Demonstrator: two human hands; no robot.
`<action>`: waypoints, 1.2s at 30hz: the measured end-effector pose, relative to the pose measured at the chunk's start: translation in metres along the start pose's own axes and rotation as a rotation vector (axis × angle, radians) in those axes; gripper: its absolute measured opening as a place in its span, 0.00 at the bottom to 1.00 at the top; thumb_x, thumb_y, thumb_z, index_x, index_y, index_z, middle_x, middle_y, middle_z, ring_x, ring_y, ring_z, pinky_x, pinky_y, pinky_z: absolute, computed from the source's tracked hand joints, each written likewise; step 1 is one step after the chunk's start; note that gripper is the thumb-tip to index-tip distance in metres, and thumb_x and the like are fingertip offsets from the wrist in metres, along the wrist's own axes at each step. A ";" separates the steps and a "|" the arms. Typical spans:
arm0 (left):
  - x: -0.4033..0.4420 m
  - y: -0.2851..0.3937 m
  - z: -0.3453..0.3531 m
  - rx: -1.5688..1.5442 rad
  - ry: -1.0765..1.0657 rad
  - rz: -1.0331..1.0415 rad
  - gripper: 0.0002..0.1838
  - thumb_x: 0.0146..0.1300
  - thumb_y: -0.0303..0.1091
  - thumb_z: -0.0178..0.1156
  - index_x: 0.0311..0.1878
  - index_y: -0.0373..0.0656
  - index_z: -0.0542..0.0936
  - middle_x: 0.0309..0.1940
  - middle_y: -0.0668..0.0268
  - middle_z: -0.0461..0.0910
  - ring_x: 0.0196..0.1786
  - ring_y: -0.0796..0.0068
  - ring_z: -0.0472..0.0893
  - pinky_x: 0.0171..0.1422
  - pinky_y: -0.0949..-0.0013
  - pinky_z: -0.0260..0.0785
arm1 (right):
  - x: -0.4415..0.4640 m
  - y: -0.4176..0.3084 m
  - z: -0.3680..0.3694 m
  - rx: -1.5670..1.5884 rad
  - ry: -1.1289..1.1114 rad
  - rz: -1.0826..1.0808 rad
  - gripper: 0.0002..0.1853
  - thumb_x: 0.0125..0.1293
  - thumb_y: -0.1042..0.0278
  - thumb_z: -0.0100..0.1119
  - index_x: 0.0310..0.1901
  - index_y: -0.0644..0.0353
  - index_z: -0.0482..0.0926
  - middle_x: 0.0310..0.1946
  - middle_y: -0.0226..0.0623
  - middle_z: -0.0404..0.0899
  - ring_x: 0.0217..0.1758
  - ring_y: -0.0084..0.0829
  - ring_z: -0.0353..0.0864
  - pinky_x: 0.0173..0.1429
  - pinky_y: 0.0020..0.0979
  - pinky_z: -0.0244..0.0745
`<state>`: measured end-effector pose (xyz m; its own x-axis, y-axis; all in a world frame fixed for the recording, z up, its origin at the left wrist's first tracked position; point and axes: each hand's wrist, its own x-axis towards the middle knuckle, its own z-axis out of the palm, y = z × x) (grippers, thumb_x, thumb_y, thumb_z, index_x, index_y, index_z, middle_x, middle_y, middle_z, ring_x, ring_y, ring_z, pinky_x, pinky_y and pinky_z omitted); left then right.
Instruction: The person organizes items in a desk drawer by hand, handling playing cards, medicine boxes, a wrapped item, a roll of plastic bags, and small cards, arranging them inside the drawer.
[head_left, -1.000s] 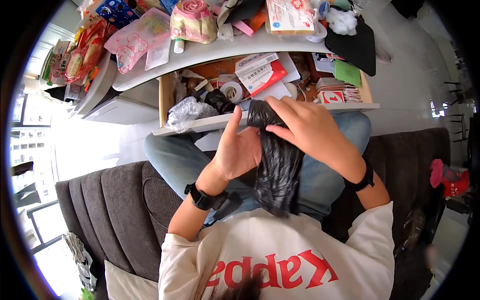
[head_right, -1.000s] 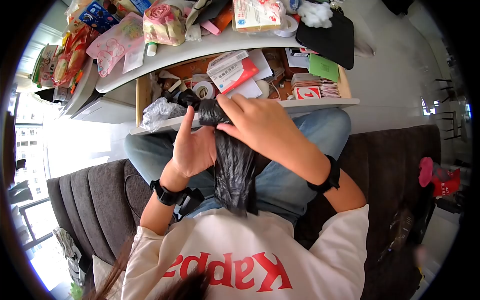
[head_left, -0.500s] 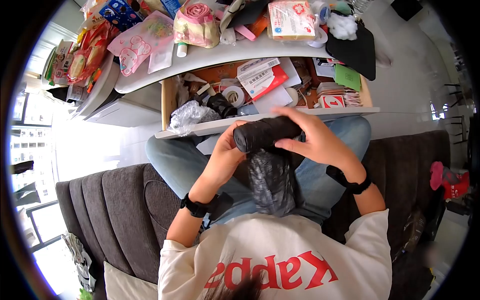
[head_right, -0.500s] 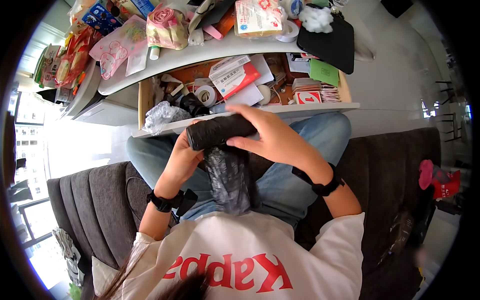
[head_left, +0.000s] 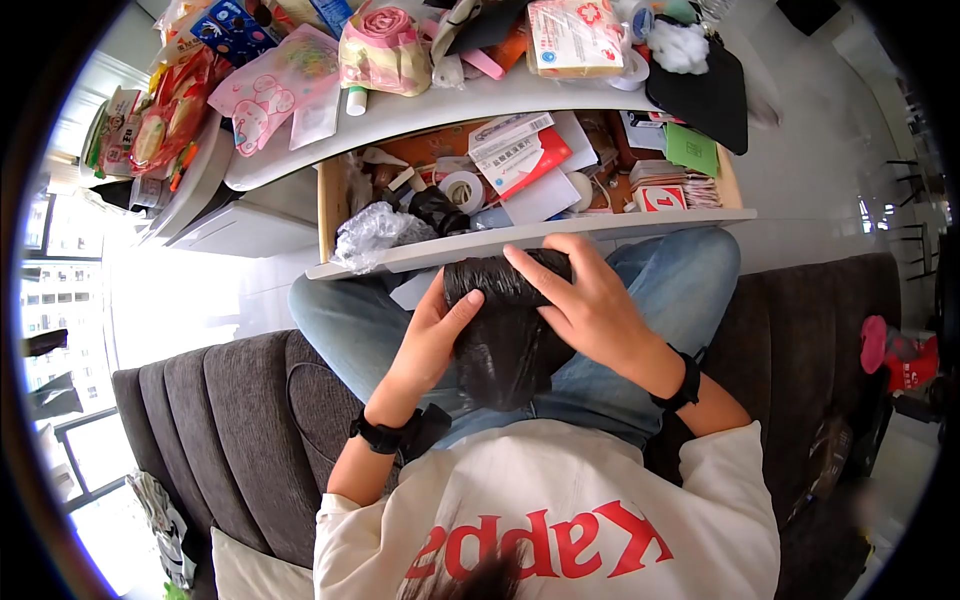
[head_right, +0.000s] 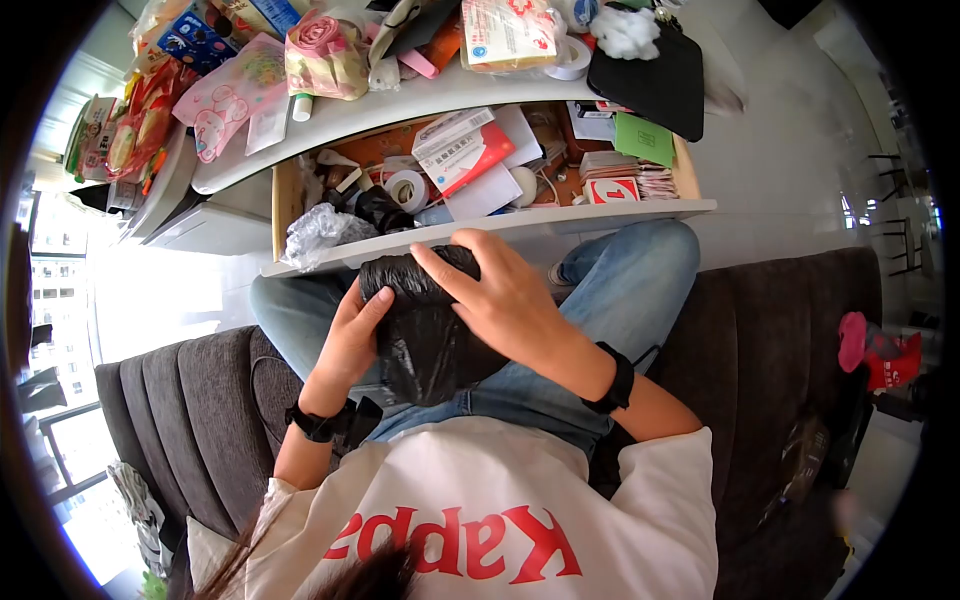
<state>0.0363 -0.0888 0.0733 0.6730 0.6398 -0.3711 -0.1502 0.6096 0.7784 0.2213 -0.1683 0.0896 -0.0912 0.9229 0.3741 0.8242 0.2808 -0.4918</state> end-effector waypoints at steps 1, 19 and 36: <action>-0.001 0.000 0.000 0.060 -0.011 0.032 0.25 0.64 0.29 0.54 0.63 0.36 0.60 0.54 0.62 0.71 0.56 0.75 0.71 0.60 0.71 0.64 | 0.001 -0.001 0.000 0.109 0.032 0.027 0.41 0.45 0.79 0.65 0.64 0.53 0.61 0.49 0.44 0.65 0.53 0.45 0.69 0.54 0.37 0.69; 0.010 0.041 -0.077 0.098 -0.375 -0.026 0.36 0.63 0.39 0.53 0.70 0.39 0.51 0.61 0.57 0.65 0.59 0.71 0.69 0.61 0.72 0.59 | 0.039 0.008 0.009 0.745 0.048 0.014 0.24 0.43 0.91 0.53 0.43 0.58 0.76 0.45 0.37 0.70 0.50 0.36 0.73 0.54 0.29 0.67; 0.022 0.036 -0.023 0.515 -0.850 -0.282 0.29 0.46 0.35 0.73 0.52 0.38 0.74 0.46 0.62 0.76 0.53 0.72 0.71 0.58 0.70 0.63 | 0.037 -0.010 0.000 0.403 -0.285 -0.342 0.24 0.45 0.82 0.57 0.49 0.56 0.76 0.53 0.42 0.67 0.49 0.40 0.71 0.52 0.34 0.70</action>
<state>0.0293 -0.0420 0.0811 0.9554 -0.1593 -0.2485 0.2854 0.2841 0.9153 0.2096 -0.1374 0.1081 -0.5061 0.7812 0.3654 0.4501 0.6007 -0.6608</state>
